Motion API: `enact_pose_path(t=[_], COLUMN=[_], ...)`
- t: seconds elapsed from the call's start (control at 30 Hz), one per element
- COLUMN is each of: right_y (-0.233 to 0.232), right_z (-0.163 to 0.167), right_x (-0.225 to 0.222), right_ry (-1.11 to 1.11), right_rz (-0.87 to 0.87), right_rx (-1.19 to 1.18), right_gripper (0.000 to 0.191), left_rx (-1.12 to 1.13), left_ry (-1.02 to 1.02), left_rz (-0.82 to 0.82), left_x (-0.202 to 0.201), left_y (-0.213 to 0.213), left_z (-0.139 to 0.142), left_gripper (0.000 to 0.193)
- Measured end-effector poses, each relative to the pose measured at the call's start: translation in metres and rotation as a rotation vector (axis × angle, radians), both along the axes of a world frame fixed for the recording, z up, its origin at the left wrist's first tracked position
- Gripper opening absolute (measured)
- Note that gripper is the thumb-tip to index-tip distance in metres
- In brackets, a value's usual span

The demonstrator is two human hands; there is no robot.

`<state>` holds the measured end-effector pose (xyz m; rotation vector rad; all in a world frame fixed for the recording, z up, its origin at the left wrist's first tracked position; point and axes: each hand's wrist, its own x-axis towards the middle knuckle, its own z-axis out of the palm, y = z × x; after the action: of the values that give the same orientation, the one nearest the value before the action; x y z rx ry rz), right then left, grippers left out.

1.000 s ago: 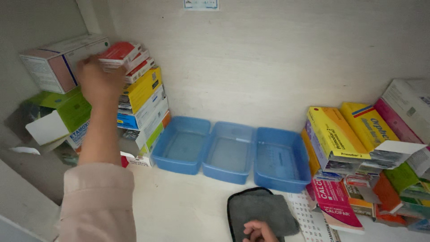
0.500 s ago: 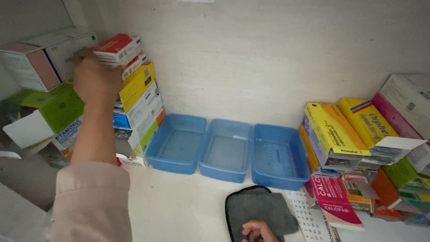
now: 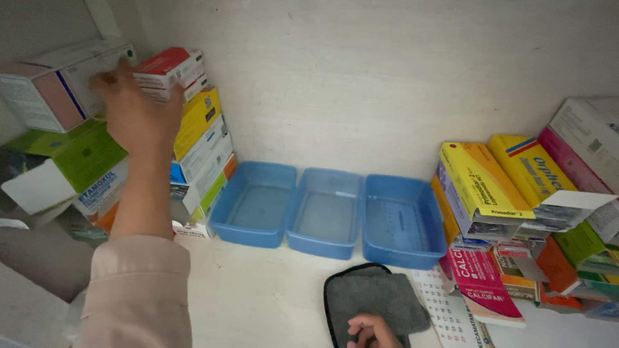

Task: The person organizes medicine boxes and blister packs on a pharmacy shelf. They pick up boxes, place them into slots, handle blister packs, and move items between the shelf and a nearby table. The person also moves a small pouch and adjusts the arrangement of boxes.

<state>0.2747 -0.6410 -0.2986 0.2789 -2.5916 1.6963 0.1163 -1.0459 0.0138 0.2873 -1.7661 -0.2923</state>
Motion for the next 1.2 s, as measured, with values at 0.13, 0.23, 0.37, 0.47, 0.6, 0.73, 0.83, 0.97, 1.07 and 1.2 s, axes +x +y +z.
enact_pose_path(t=[0.13, 0.23, 0.37, 0.47, 0.6, 0.73, 0.83, 0.97, 1.07, 1.2], right_y=[0.000, 0.000, 0.003, 0.002, -0.008, -0.009, -0.001, 0.004, 0.006, 0.001], right_z=[-0.005, -0.006, -0.007, -0.006, -0.004, 0.005, 0.017, 0.049, 0.079, 0.112], right_x=[0.000, -0.002, 0.003, 0.012, 0.022, 0.026, 0.035, 0.059, 0.080, 0.097], right_ry=[0.002, 0.047, 0.054, -0.022, 0.115, 0.150, 0.033, 0.075, 0.556, 0.803], right_rz=[0.000, 0.045, 0.019, -0.037, -0.163, -0.126, -0.043, 0.009, -0.072, -0.292], right_rx=[-0.042, -0.060, -0.045, -0.028, -0.111, -0.169, -0.150, -0.059, 0.048, 0.337], right_gripper=[0.043, 0.043, 0.040, 0.040, 0.032, 0.032, 0.030, 0.025, 0.030, 0.060], left_rx=[-0.041, -0.064, -0.025, 0.120, -0.086, -0.169, -0.470, -0.665, -0.662, -0.359], left_ry=[-0.001, 0.050, 0.002, -0.119, -0.039, 0.019, -0.046, -0.403, -0.734, -0.524], left_rz=[-0.011, -0.025, -0.037, -0.101, -0.035, 0.015, 0.259, -0.169, -0.307, -0.658], left_x=[-0.006, -0.008, -0.006, -0.002, 0.008, 0.030, 0.062, 0.135, 0.206, 0.293], left_y=[-0.002, -0.007, -0.009, -0.011, -0.007, 0.010, 0.038, 0.105, 0.173, 0.210], left_z=[-0.005, -0.003, -0.003, 0.001, 0.007, -0.003, -0.031, -0.092, -0.149, -0.198], left_gripper=[0.046, 0.041, 0.041, 0.041, 0.062, 0.067, 0.054, 0.009, 0.034, 0.035])
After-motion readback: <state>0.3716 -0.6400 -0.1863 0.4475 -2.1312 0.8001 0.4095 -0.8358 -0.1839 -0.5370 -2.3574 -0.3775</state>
